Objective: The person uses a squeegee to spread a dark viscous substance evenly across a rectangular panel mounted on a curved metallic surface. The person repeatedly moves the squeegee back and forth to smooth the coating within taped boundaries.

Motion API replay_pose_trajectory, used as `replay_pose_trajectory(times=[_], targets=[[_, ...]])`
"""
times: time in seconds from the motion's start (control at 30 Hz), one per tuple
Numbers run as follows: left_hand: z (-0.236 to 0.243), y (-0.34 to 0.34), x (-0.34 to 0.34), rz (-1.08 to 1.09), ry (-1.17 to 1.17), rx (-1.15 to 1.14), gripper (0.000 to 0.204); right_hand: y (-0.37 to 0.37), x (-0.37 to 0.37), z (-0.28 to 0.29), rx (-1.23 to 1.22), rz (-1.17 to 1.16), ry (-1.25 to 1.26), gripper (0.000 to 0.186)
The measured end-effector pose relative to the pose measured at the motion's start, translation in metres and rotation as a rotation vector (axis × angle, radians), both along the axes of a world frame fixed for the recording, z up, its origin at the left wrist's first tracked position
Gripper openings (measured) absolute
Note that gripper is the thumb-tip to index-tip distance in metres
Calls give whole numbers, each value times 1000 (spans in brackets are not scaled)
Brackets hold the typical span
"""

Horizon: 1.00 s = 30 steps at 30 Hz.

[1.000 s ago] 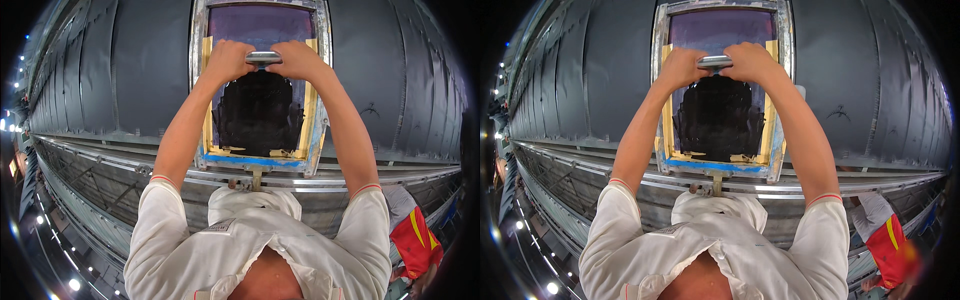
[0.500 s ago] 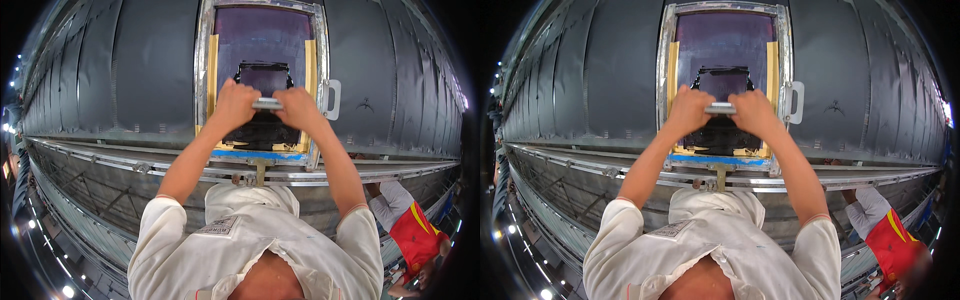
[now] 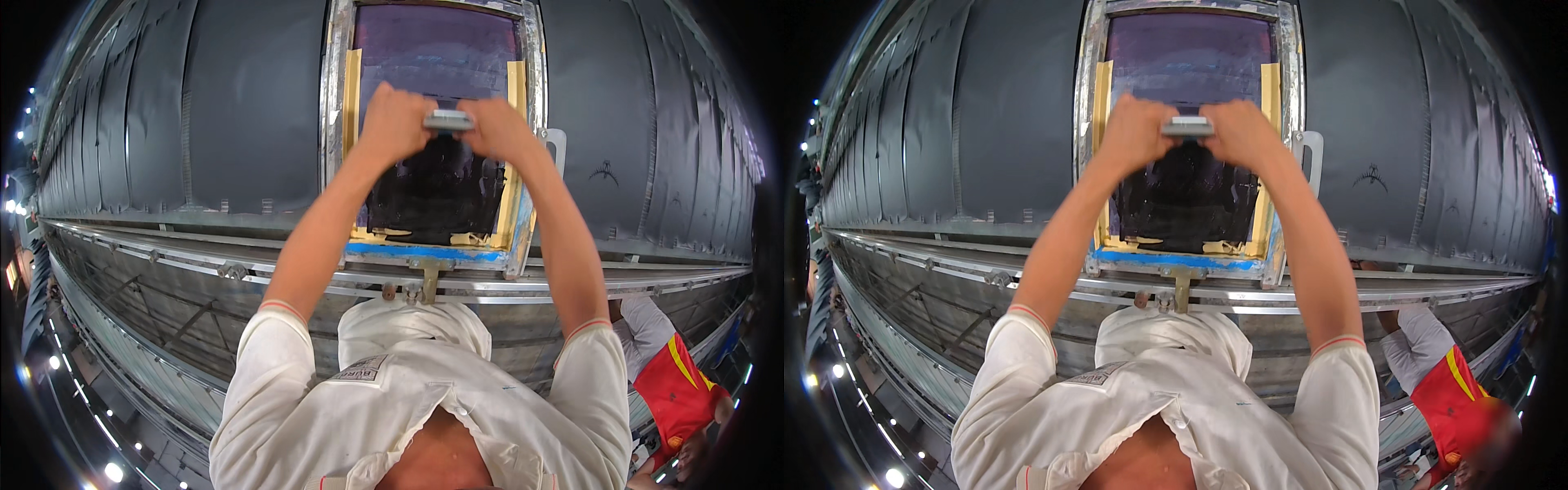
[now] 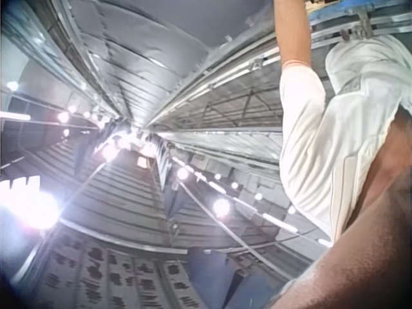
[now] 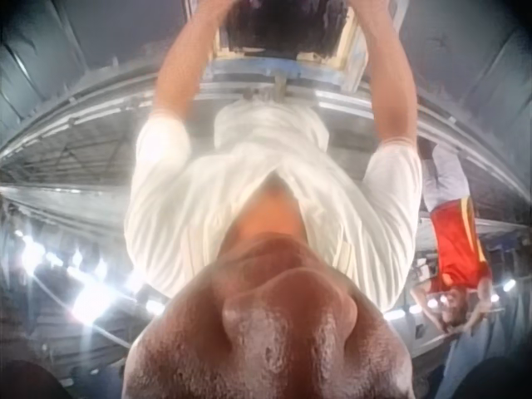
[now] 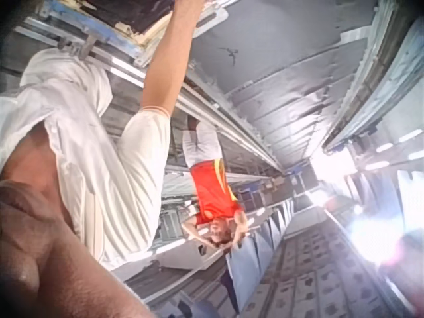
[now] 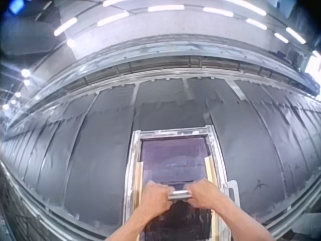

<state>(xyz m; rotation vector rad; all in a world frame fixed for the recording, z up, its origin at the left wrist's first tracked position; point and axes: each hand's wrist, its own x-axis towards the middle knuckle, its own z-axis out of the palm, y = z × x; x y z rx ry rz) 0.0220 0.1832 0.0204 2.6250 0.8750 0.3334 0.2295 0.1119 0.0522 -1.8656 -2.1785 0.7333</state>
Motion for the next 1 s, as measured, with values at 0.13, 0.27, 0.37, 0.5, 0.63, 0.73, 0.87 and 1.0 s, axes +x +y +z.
replay_pose_trajectory(times=[0.13, 0.27, 0.37, 0.5, 0.63, 0.73, 0.87, 1.0], targets=[[-5, -105, -48, 13, -114, 8, 18, -98, -41, 0, -39, 56, -41, 27], [5, -126, -57, 21, -122, 126, 31, -111, -23, 21, 35, -319, 421, 41], [15, -130, -56, 11, -59, 4, 46, -106, 54, -24, 443, -847, -56, 41], [18, -134, -62, 8, -93, -32, 47, -89, 78, -50, 224, -1060, 77, 39], [26, -147, -64, 29, -180, -13, 44, -104, 105, -16, 155, -1090, 378, 27], [32, -141, -74, 55, -284, -55, 44, -100, 93, 26, 242, -1104, 447, 22], [21, -128, -80, 76, -175, -76, 42, -98, 57, 9, 265, -1107, 467, 20], [4, -117, -90, 74, -119, -45, 26, -90, 47, -72, 379, -1003, 423, 20]])
